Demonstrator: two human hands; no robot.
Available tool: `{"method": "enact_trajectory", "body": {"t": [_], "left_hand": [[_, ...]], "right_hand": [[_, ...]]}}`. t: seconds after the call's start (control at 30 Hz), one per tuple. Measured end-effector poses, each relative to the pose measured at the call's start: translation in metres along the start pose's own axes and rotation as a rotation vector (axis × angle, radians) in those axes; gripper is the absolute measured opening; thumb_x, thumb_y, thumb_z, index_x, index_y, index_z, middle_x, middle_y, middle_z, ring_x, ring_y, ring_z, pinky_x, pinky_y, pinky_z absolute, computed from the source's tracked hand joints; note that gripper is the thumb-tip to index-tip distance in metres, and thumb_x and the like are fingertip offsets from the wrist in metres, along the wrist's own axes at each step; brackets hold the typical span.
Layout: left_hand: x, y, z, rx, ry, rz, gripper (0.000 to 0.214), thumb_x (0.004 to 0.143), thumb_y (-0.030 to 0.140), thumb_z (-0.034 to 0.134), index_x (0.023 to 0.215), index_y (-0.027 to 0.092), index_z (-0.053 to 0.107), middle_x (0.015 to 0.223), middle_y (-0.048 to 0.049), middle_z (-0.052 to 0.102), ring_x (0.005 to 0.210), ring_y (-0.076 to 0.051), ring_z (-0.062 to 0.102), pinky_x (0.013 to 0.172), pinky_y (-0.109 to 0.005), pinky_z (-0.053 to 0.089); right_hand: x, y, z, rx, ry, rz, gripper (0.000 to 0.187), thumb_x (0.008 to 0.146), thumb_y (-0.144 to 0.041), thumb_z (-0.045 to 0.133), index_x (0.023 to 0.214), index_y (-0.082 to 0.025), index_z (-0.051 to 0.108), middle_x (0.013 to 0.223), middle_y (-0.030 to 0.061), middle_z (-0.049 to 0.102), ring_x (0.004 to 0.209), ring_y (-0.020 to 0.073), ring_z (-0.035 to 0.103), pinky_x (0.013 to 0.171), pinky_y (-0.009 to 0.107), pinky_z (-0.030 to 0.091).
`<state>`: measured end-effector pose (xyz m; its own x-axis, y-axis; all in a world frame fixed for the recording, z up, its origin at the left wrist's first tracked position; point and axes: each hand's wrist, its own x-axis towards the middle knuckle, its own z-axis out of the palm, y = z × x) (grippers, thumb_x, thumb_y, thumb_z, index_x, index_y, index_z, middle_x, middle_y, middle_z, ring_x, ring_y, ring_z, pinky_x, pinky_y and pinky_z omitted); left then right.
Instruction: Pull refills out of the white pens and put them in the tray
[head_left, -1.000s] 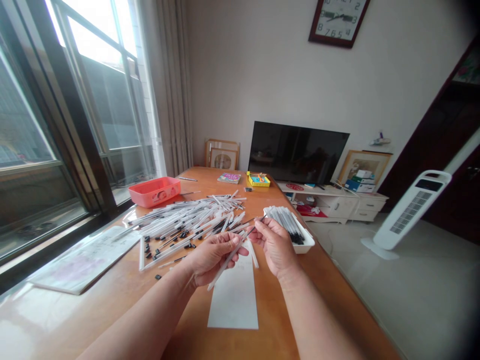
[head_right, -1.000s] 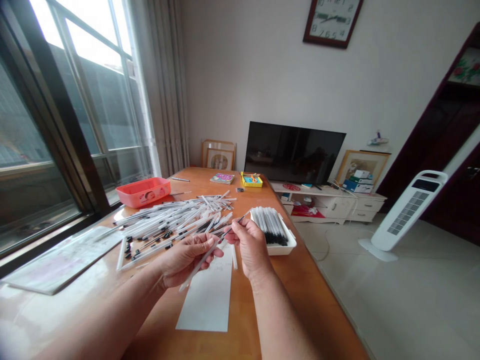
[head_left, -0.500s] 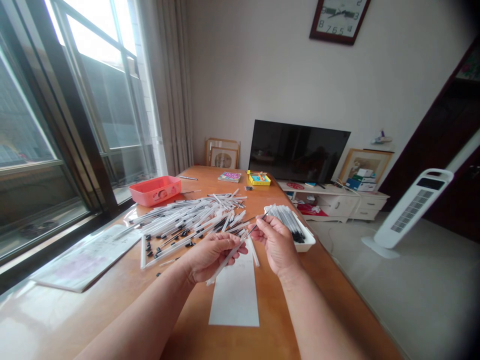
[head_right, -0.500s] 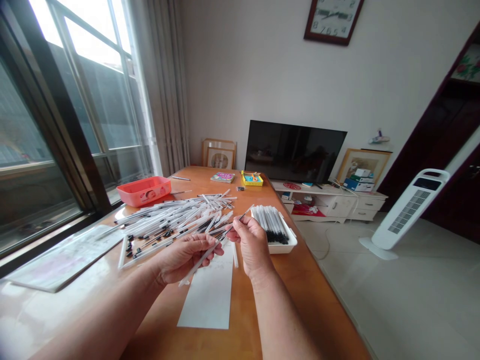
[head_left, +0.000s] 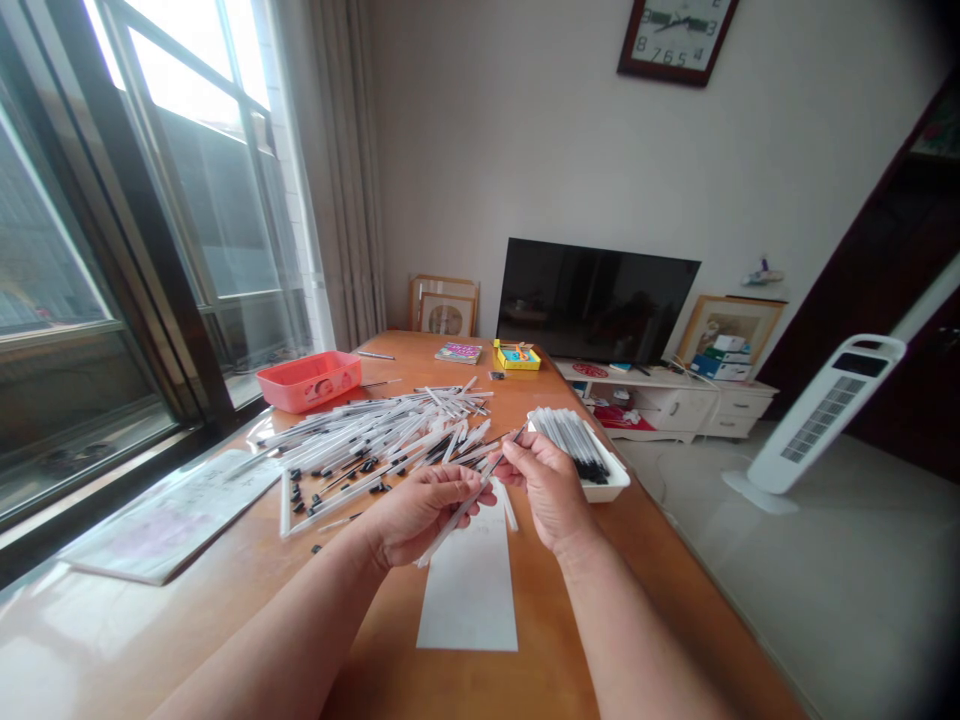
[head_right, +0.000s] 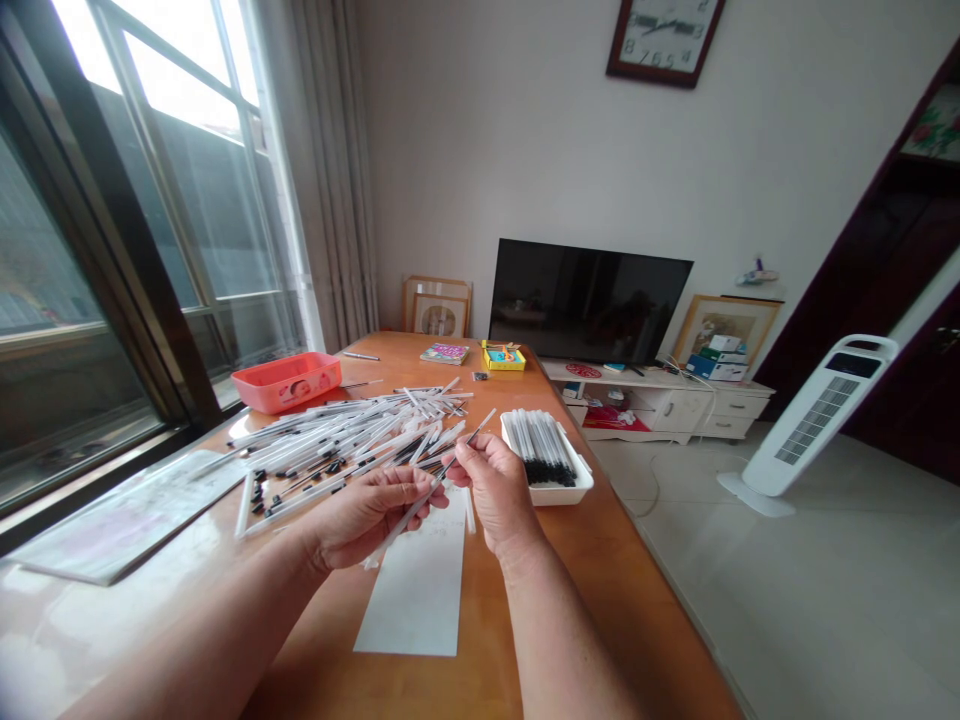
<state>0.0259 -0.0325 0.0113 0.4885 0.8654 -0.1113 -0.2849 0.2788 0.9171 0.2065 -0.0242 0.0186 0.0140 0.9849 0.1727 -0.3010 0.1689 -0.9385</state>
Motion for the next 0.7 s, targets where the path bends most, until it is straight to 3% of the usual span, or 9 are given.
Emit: {"method": "enact_trajectory", "body": {"t": [0.5,0.7], "left_hand": [[-0.0016,0.0022,-0.0039,0.004,0.011,-0.009,0.022,0.083,0.033,0.074,0.092,0.014,0.068,0.090,-0.0108,0.072,0.060,-0.009,0.059,0.055,-0.021,0.041],[-0.0013,0.0031,-0.0030,-0.007,0.024,0.008,0.020,0.086,0.032,0.072,0.090,0.013,0.067,0.088,-0.0103,0.071,0.058,-0.008,0.056,0.055,-0.020,0.041]], "right_hand": [[-0.0037,0.0001,0.0026,-0.010,-0.097,0.089,0.030,0.076,-0.046,0.077,0.085,-0.019,0.071,0.089,0.0052,0.075,0.081,0.0177,0.065,0.077,0.031,0.047],[-0.0055,0.0020,0.0043,-0.086,-0.155,0.113,0.031,0.078,-0.044,0.074,0.097,-0.019,0.074,0.098,0.0061,0.076,0.088,0.0197,0.066,0.078,0.031,0.047]]}}
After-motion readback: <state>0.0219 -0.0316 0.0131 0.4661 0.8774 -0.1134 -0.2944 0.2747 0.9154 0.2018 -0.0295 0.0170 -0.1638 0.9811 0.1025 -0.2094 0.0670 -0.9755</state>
